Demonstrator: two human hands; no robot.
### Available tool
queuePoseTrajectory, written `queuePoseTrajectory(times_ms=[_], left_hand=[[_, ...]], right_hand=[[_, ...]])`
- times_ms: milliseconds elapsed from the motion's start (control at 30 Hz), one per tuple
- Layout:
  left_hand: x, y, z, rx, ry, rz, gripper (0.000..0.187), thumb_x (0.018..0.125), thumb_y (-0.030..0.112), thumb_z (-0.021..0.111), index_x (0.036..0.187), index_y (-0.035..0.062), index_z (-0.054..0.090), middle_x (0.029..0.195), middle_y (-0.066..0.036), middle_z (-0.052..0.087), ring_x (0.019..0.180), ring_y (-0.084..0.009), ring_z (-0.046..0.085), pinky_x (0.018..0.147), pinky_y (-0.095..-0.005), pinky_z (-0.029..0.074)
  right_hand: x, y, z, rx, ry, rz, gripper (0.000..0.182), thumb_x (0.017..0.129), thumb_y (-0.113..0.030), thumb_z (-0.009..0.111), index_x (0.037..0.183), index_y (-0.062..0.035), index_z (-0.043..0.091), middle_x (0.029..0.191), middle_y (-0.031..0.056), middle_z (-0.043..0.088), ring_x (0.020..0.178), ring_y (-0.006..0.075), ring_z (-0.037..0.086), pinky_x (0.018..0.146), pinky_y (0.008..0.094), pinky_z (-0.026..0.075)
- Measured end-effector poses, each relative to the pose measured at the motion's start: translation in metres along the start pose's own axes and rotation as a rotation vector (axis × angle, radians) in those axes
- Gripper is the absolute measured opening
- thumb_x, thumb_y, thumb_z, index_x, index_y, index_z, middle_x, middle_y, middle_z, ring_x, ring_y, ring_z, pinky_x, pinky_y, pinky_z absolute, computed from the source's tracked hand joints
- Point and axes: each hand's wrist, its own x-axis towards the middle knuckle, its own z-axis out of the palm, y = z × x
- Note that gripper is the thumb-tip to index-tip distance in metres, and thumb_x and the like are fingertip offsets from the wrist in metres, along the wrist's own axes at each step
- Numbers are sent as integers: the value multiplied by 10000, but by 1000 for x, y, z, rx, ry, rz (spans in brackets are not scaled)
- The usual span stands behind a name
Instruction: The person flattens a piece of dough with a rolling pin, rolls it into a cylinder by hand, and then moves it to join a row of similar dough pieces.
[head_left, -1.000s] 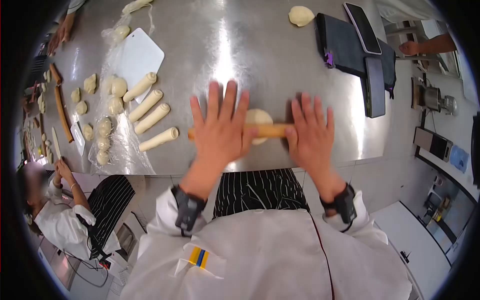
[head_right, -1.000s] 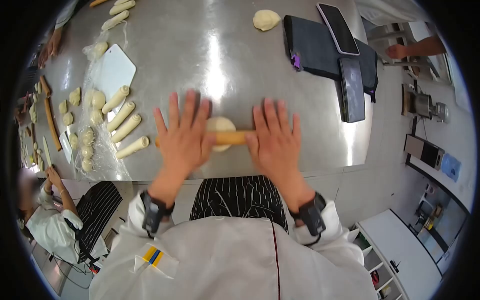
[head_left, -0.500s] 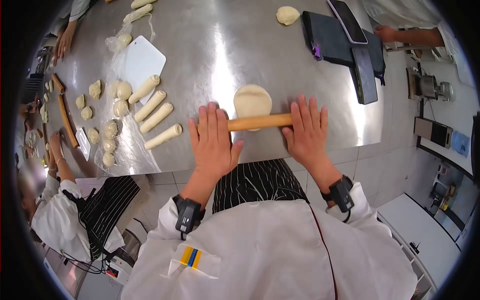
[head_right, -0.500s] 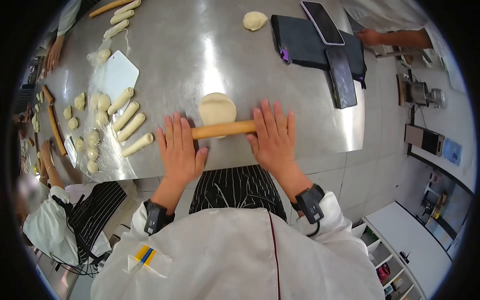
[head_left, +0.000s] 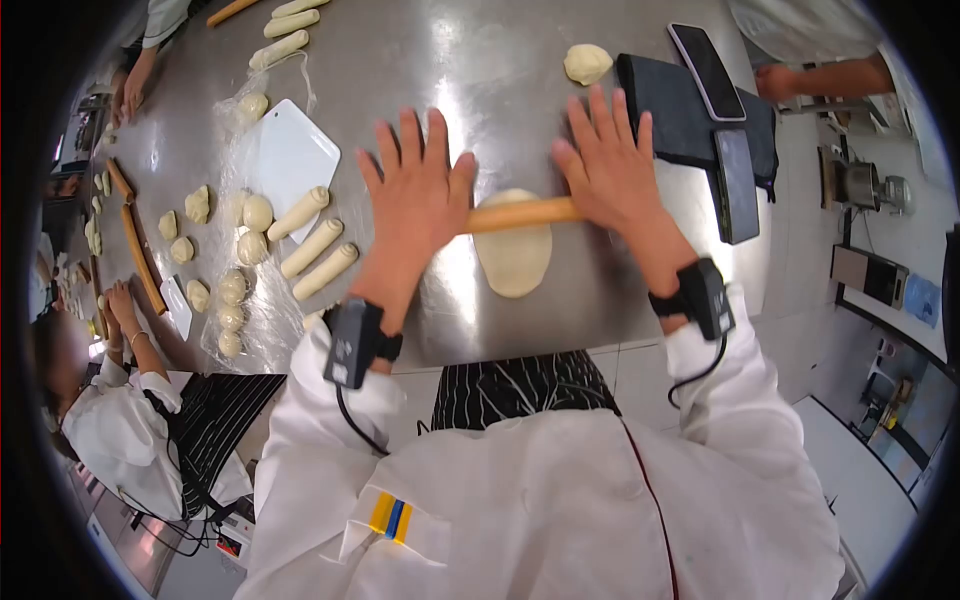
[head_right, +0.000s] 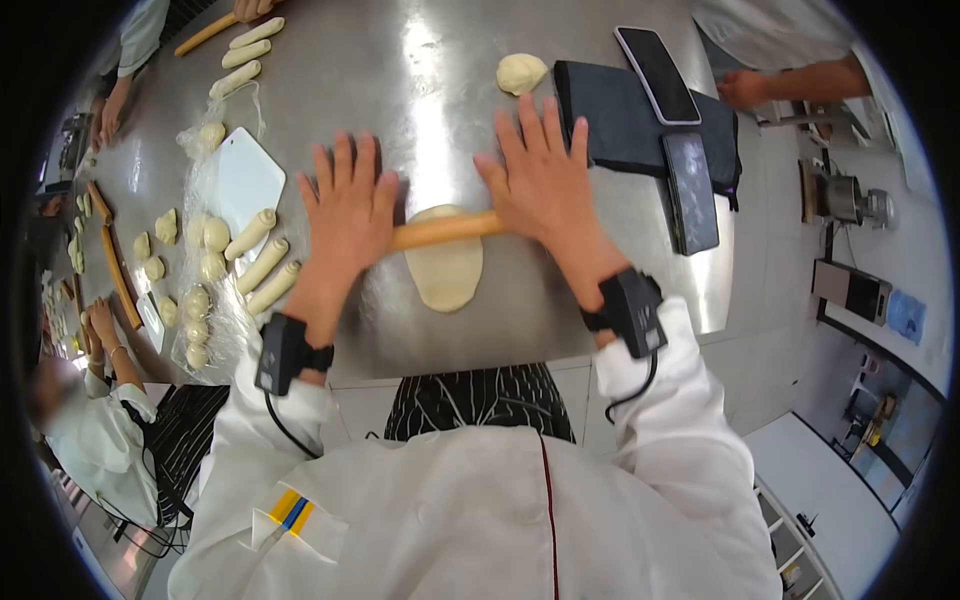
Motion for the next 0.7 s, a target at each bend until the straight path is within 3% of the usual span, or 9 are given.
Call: queuePoseTrajectory(times_ms=[67,133,200,300,500,600,700], left_hand=[[-15,2,-11,16,32,73,657,966,432,400,1494,48,323,1541,-240,280,1435,-484,165,1125,-658,39],[-72,8,-14,28,-153,70,678,950,430,413,1478,11,338,1537,-258,278,1441,-486,152,1121,-662,11],[-119,18,-14,-121,-137,50,747,913,475,403,1454,-38,355,1536,-271,275,1432,-503,171,1114,-669,5],[-103,17,-3,-94,-129,21,832,895,584,413,1428,-54,387,1535,-262,284,1431,-485,199,1106,-682,19],[6,9,1,8,-48,-3,627,954,429,416,1465,67,388,1514,-244,327,1414,-497,208,1110,-672,77],[20,2,-2,27,-10,-6,601,959,369,422,1489,92,357,1528,-238,305,1428,-483,186,1118,-662,68],[-24,5,-14,72,44,69,602,957,354,428,1484,72,357,1526,-232,318,1423,-476,217,1126,-643,83]], right_hand=[[-22,0,-13,37,-29,-16,557,912,-436,520,1348,-89,527,1442,172,455,1388,381,341,1113,629,190],[-48,-1,-26,54,-89,-48,569,919,-441,505,1364,-86,511,1463,172,433,1404,384,321,1126,619,176],[-94,-17,-36,58,-189,-54,576,922,-443,501,1373,-84,505,1472,172,423,1410,385,312,1132,613,168],[-99,-22,-34,57,-208,46,581,928,-449,495,1379,-84,510,1478,171,418,1414,387,307,1131,612,157],[10,10,-9,19,-152,43,572,947,-448,481,1379,-75,509,1468,173,428,1397,410,322,1126,617,154],[30,25,6,105,100,35,560,947,-435,489,1367,-65,515,1461,189,428,1394,420,321,1120,619,169],[-13,12,-29,62,-14,-47,572,962,-443,465,1366,-39,506,1470,194,420,1402,415,315,1125,609,171]])
